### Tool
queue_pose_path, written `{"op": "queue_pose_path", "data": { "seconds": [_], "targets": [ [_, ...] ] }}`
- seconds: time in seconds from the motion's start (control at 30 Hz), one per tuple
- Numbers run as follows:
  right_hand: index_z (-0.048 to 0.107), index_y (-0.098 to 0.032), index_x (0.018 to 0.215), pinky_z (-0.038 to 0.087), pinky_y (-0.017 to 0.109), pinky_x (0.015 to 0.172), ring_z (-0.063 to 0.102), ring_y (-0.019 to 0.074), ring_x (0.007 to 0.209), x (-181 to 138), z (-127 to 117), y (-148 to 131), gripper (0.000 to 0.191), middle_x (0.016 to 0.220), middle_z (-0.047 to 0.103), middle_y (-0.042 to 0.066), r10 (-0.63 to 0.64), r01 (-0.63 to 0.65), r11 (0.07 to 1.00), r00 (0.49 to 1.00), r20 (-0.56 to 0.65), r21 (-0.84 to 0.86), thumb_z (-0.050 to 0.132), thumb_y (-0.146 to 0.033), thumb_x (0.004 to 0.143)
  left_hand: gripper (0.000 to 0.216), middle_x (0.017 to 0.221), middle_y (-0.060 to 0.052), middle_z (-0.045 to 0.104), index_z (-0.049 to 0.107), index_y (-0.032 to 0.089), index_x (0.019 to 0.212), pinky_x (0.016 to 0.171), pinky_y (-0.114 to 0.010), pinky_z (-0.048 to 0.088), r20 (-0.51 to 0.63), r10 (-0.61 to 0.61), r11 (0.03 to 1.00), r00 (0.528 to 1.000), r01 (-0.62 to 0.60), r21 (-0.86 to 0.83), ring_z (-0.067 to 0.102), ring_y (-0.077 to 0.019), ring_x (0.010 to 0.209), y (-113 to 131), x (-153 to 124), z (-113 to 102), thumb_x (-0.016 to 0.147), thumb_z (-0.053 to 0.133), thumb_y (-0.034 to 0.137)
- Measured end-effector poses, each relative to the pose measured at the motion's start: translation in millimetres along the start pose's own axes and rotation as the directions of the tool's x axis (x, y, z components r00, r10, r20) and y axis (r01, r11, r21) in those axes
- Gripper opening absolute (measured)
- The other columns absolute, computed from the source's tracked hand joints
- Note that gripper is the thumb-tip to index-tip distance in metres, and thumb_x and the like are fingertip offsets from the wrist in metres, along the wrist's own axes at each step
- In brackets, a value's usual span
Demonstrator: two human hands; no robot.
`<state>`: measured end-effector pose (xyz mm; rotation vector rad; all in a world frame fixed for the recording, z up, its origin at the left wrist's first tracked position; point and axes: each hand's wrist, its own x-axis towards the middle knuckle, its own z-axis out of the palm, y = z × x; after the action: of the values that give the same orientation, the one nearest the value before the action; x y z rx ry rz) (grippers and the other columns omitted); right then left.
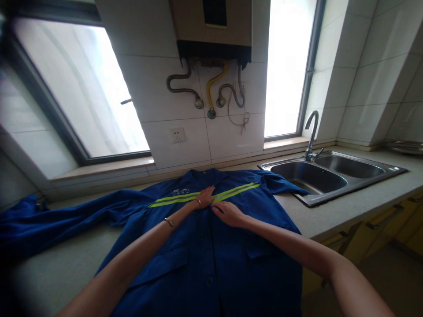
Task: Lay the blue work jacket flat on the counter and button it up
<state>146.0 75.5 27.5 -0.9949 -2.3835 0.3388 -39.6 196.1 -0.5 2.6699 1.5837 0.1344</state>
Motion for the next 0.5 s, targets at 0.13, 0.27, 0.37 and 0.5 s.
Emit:
{"op": "queue_pose_path", "data": {
  "seconds": [0.13, 0.27, 0.37, 0.5],
  "targets": [
    [0.049, -0.015, 0.129, 0.034, 0.032, 0.101, 0.047, 0.0185, 0.118, 66, -6, 34, 0.042, 0.126, 0.053, 0.01, 0.088, -0.104, 0.992, 0.977, -0.194, -0.074, 0.028, -0.03, 0.095, 0.053, 0.142, -0.015, 0.034, 0.035, 0.009, 0.136, 0.11, -0.035, 0.02, -0.05, 0.047, 0.999, 0.998, -0.048, -0.021, 0.029, -0.022, 0.132, 5, 9, 1, 0.088, 0.037, 0.033],
    [0.03, -0.014, 0.142, 0.017, 0.041, 0.109, 0.019, 0.0239, 0.136, 128, 1, 66, 0.054, 0.148, 0.023, 0.011, 0.228, -0.243, 0.946, 0.969, -0.092, -0.213, 0.027, -0.039, 0.095, 0.049, 0.141, -0.012, 0.037, 0.041, 0.01, 0.133, 0.108, -0.035, 0.024, -0.062, 0.066, 0.997, 0.996, -0.068, -0.044, 0.033, -0.0225, 0.129, 14, 3, -5, 0.088, 0.039, 0.032],
    [0.023, -0.023, 0.145, 0.008, 0.056, 0.105, 0.009, 0.0317, 0.137, 147, 20, 83, 0.061, 0.151, 0.012, 0.009, 0.398, -0.369, 0.892, 0.915, 0.07, -0.262, 0.024, -0.053, 0.093, 0.041, 0.134, -0.005, 0.048, 0.05, 0.014, 0.127, 0.104, -0.026, 0.03, -0.082, 0.025, 0.992, 0.996, -0.035, -0.122, 0.043, -0.0167, 0.122, 16, -13, -17, 0.091, 0.034, 0.028],
    [0.027, -0.028, 0.143, 0.005, 0.06, 0.103, 0.009, 0.0357, 0.136, 148, 42, 101, 0.068, 0.151, 0.012, 0.009, 0.481, -0.422, 0.844, 0.869, 0.118, -0.331, 0.022, -0.067, 0.087, 0.038, 0.124, 0.0, 0.057, 0.057, 0.017, 0.121, 0.096, -0.02, 0.036, -0.126, -0.185, 0.978, 0.975, 0.17, -0.118, 0.052, -0.0135, 0.11, -17, -51, -49, 0.09, 0.035, 0.021]
  ]
}}
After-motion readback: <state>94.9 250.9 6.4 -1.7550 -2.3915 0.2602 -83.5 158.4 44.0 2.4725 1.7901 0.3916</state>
